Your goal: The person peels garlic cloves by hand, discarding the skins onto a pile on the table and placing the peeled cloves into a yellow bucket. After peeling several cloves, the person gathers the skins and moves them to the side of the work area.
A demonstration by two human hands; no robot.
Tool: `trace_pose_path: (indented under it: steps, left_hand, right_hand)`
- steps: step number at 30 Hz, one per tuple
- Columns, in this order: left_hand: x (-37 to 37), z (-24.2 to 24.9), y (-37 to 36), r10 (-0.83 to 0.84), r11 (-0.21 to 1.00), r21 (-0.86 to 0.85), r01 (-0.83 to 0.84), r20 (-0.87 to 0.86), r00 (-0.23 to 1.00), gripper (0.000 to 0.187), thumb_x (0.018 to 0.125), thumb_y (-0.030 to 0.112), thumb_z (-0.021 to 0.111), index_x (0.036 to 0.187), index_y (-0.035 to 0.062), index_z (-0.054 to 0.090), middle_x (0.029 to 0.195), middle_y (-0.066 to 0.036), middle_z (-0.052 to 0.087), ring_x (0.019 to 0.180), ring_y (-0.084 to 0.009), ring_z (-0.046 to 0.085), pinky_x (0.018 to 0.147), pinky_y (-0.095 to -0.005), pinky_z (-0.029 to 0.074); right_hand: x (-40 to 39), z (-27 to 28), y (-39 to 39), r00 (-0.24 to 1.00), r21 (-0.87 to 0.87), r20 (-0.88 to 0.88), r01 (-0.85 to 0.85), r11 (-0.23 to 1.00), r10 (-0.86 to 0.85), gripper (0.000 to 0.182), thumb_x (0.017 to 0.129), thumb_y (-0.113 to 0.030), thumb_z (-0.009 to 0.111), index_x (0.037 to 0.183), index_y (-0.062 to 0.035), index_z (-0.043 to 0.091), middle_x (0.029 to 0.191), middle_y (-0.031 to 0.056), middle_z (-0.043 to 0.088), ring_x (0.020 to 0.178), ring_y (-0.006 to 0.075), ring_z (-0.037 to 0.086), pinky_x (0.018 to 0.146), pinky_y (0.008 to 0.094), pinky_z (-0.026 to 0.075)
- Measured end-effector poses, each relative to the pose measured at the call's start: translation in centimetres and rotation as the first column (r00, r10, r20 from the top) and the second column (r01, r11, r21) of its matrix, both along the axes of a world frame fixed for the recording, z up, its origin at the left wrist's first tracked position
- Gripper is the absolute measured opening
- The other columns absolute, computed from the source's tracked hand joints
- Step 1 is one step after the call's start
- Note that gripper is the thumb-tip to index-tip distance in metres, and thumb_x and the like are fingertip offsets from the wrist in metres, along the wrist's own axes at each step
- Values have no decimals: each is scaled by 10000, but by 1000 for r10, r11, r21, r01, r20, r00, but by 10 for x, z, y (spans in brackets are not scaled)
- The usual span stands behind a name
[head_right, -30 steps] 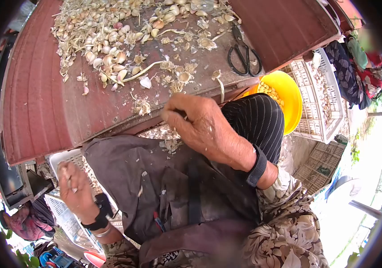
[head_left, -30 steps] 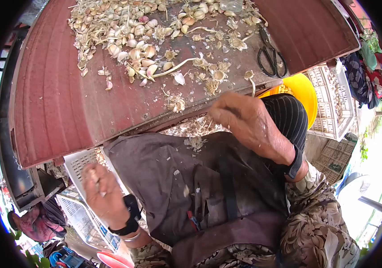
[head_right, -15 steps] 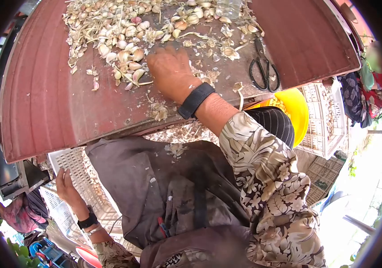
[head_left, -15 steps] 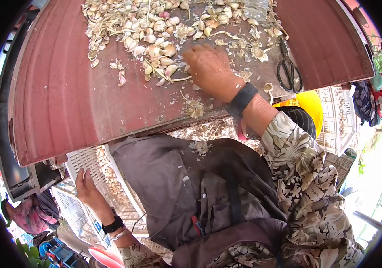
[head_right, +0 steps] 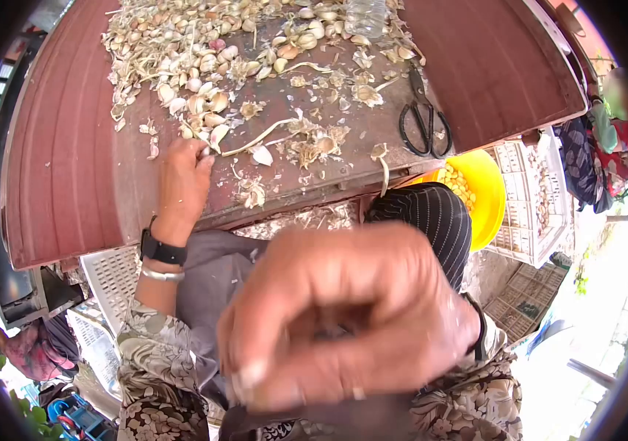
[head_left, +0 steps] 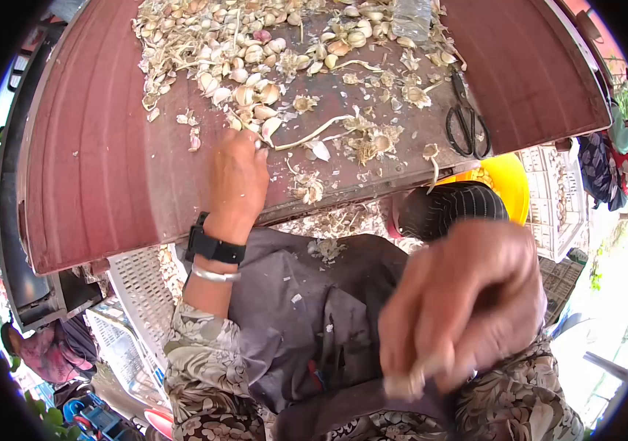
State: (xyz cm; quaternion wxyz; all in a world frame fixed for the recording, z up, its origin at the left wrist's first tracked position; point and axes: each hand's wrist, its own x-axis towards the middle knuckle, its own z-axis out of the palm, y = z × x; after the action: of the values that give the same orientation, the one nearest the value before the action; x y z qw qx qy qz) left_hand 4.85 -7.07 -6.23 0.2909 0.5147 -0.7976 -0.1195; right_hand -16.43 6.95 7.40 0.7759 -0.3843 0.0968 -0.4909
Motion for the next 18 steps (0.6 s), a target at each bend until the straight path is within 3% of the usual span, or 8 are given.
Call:
trace_pose_path:
  steps: [1, 3, 4, 5, 7, 10, 12, 18]
  left_hand:
    - [-4, -6, -3, 30, 999, 20, -32, 72, 997, 115, 815, 16, 587, 917, -37, 577, 907, -228, 567, 844, -434, 558, 738, -489, 447]
    - [-6, -7, -8, 27, 998, 52, -32, 81, 996, 131, 789, -4, 589, 915, -39, 577, 935, -240, 561, 861, -439, 564, 733, -488, 449]
    - [-6, -10, -9, 29, 999, 19, -31, 112, 993, 136, 774, -29, 577, 909, -40, 574, 914, -239, 563, 855, -444, 562, 723, -492, 449]
    - [-6, -11, -9, 32, 999, -11, -31, 143, 989, 145, 758, -54, 566, 903, -42, 571, 892, -237, 565, 849, -448, 561, 712, -497, 448]
    - [-5, -7, -3, 34, 999, 8, -35, 129, 991, 198, 728, -62, 573, 925, -47, 578, 872, -252, 579, 808, -443, 575, 691, -460, 468]
    - [0, 5, 8, 97, 979, 186, -79, -87, 991, 186, 775, -36, 601, 961, -47, 599, 882, -218, 629, 767, -337, 631, 665, -361, 498]
    - [4, 18, 25, 252, 783, 549, 291, -709, 659, 188, 842, -3, 612, 1025, -44, 608, 949, -168, 655, 784, -205, 648, 671, -256, 500]
    - [4, 49, 58, 351, 693, 368, 620, -923, 157, 201, 887, 3, 588, 1084, -38, 589, 1003, -143, 645, 833, -176, 643, 712, -241, 498]
  right_hand:
    - [1, 1, 9, 988, 3, 130, -83, 997, 82, 117, 829, 94, 598, 943, 73, 590, 815, 258, 621, 726, 342, 650, 564, 369, 515]
    - [29, -4, 13, 898, -145, 402, 252, 957, -176, 227, 840, -21, 671, 1031, 62, 580, 915, 220, 651, 686, 224, 635, 492, 279, 467]
    - [29, -8, 25, 849, -140, 520, -22, 990, 93, 215, 814, 21, 683, 995, 84, 584, 780, 175, 643, 556, 197, 600, 413, 294, 430]
    - [48, -5, 39, 755, -7, 647, 146, 989, -107, 208, 802, 42, 686, 974, 95, 582, 762, 170, 639, 521, 195, 584, 401, 299, 423]
    - [45, 19, 49, 704, 267, 682, 15, 964, -200, 212, 794, 44, 696, 963, 97, 580, 763, 171, 631, 533, 200, 579, 420, 294, 435]
    - [52, 7, 53, 668, 139, 736, 11, 990, -110, 216, 788, 40, 705, 956, 93, 581, 748, 160, 619, 561, 193, 577, 434, 290, 444]
    - [58, 7, 52, 663, 126, 743, -6, 992, -90, 224, 783, 40, 711, 957, 91, 581, 746, 154, 612, 568, 190, 575, 438, 290, 444]
    - [60, 9, 71, 719, 238, 693, -157, 958, -54, 214, 798, 15, 707, 964, 72, 584, 812, 149, 613, 652, 191, 589, 520, 291, 465]
